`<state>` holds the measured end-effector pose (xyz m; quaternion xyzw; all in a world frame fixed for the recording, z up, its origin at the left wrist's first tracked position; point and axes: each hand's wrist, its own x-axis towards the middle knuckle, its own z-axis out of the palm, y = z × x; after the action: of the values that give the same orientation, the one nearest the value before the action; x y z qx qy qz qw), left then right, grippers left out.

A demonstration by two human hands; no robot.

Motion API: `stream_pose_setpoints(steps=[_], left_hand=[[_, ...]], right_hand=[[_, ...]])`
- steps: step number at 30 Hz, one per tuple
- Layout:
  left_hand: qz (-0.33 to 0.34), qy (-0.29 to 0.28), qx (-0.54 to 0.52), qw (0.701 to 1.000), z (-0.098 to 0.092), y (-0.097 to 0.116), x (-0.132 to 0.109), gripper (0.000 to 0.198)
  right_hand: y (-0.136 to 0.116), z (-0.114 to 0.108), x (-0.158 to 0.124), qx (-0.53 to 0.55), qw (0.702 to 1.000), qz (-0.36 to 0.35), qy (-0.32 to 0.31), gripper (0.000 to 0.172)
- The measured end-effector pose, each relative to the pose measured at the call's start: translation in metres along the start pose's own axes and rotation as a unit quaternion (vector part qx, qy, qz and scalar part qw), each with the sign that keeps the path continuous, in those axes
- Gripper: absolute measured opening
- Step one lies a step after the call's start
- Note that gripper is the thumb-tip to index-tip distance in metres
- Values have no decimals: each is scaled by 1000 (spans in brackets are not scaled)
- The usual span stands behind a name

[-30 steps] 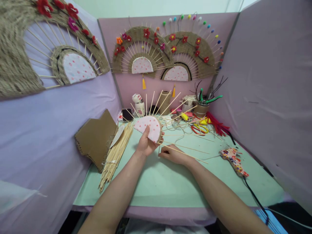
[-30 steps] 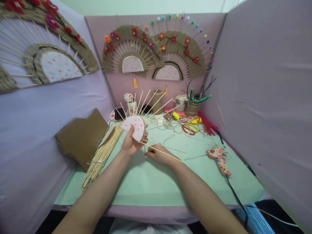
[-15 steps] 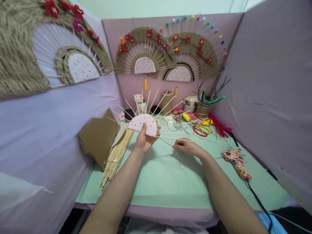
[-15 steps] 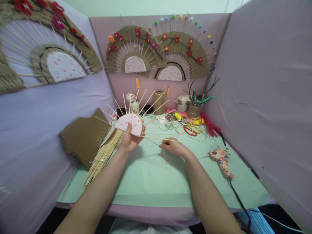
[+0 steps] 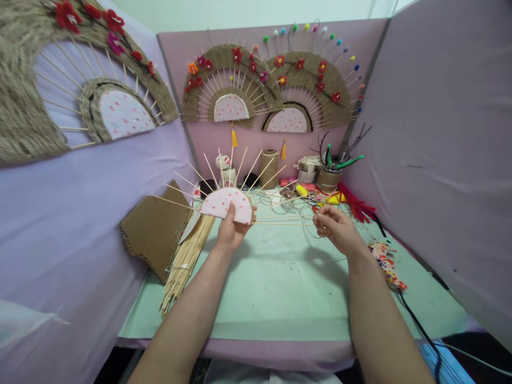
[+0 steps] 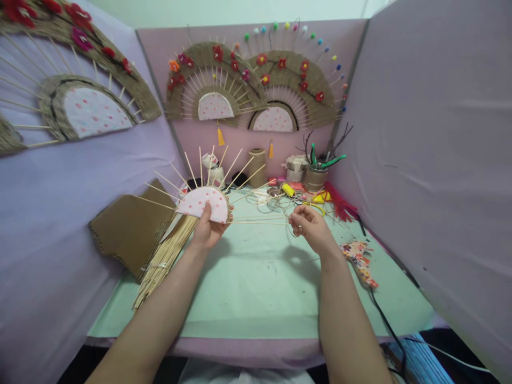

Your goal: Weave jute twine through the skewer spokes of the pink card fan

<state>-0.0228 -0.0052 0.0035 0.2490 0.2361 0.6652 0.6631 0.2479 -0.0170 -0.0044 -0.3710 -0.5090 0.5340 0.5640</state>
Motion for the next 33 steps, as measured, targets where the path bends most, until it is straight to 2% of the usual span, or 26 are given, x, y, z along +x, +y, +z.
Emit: stream_pose_setpoints(steps=[3, 5, 8, 11, 13, 15, 20, 23, 25, 27, 31, 33], left_hand=[[13, 12, 5, 1000, 1, -2, 0, 34], [16, 12, 2, 1000, 1, -2, 0, 34], [18, 6, -4, 1000, 1, -2, -1, 35], [20, 0, -6, 1000, -1, -1, -1, 36], [15, -2, -4, 1000, -1, -1, -1, 36], [13, 0, -2, 1000, 0, -1, -1, 36], [30, -10, -9, 999, 3, -3, -2, 33], [35, -9, -22, 999, 6, -7, -4, 34], [30, -7, -28, 999, 10, -11, -7, 35], [14, -13, -29, 999, 16, -16, -13, 36], [-50, -37, -41, 997, 30, -30, -30, 39], [-88, -44, -53, 994, 36, -36, -39, 39]], right_hand=[[0, 1, 0, 2, 999, -35, 23, 21], [0, 0, -2, 4, 999, -46, 0, 21], [-2, -3, -8, -11, 992, -7, -124, 20], [-5, -6, -14, -49, 959, 76, -268, 17], [-8, -8, -17, -69, 937, 121, -321, 16], [-12, -11, -19, -84, 925, 141, -342, 17], [-17, -18, -20, -102, 921, 146, -346, 24], [-9, 0, -18, -136, 898, 170, -382, 25], [0, 21, -17, -173, 873, 182, -418, 25], [12, 45, -16, -202, 863, 167, -432, 23], [38, 81, -18, -273, 868, 81, -407, 14], [50, 88, -19, -279, 890, 42, -359, 12]])
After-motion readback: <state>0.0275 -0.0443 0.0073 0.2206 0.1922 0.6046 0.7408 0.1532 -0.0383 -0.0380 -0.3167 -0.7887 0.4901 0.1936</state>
